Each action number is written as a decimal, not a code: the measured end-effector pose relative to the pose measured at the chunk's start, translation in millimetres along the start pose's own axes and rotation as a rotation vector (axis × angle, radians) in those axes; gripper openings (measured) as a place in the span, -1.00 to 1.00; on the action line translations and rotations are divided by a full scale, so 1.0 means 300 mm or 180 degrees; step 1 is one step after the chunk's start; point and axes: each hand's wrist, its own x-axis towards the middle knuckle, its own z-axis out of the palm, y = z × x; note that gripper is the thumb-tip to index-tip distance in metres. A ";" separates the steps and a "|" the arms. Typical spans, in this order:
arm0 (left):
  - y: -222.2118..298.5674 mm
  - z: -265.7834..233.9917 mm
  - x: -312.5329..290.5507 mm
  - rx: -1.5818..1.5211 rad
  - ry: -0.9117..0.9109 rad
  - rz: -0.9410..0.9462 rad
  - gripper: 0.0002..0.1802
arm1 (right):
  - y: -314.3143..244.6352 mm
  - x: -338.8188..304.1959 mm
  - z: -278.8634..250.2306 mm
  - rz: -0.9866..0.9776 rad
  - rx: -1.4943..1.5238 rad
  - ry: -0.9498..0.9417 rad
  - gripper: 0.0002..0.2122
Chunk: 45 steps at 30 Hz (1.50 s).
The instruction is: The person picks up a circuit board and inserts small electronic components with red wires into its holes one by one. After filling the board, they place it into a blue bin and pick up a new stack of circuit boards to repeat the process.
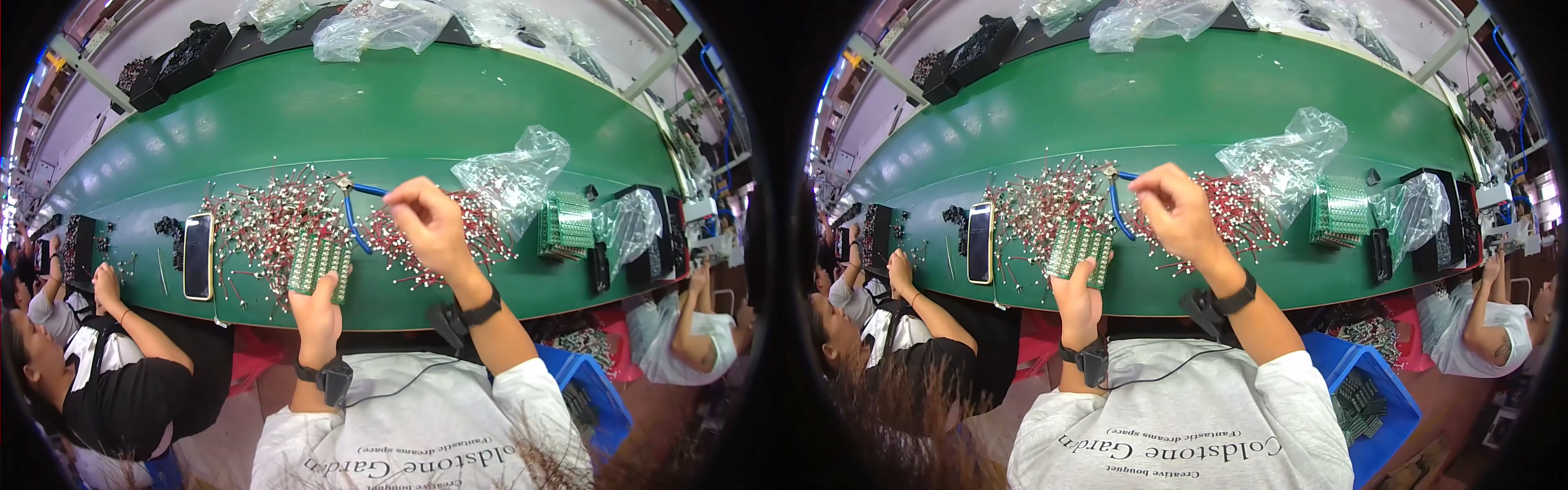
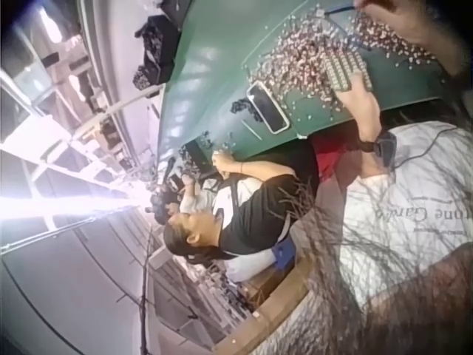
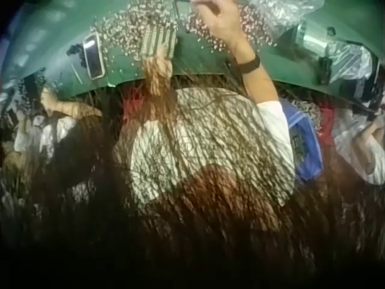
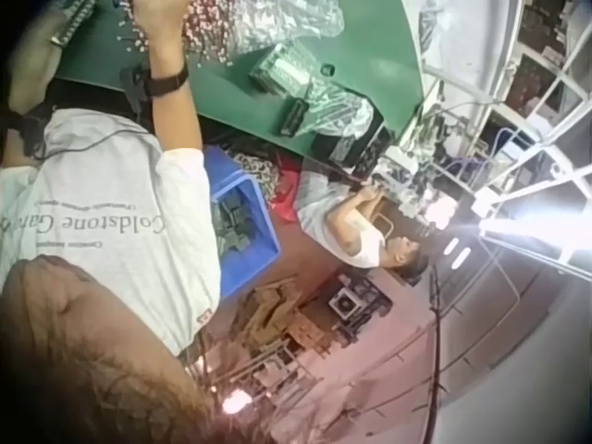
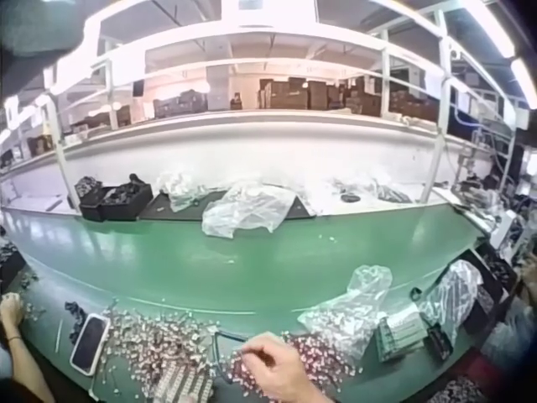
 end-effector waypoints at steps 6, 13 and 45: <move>-0.041 0.032 -0.025 0.0114 -0.0052 -0.0059 -0.53 | -0.033 -0.129 0.047 -0.0384 -0.0535 -0.0436 -0.84; -0.053 0.072 -0.061 0.0496 -0.0137 0.0062 -0.61 | 0.016 -0.147 0.079 -0.0385 -0.1030 -0.0204 -0.86; -0.018 -0.022 -0.031 0.0763 0.0053 0.0177 -0.50 | 0.060 -0.018 -0.046 0.0189 -0.1525 0.0585 -0.77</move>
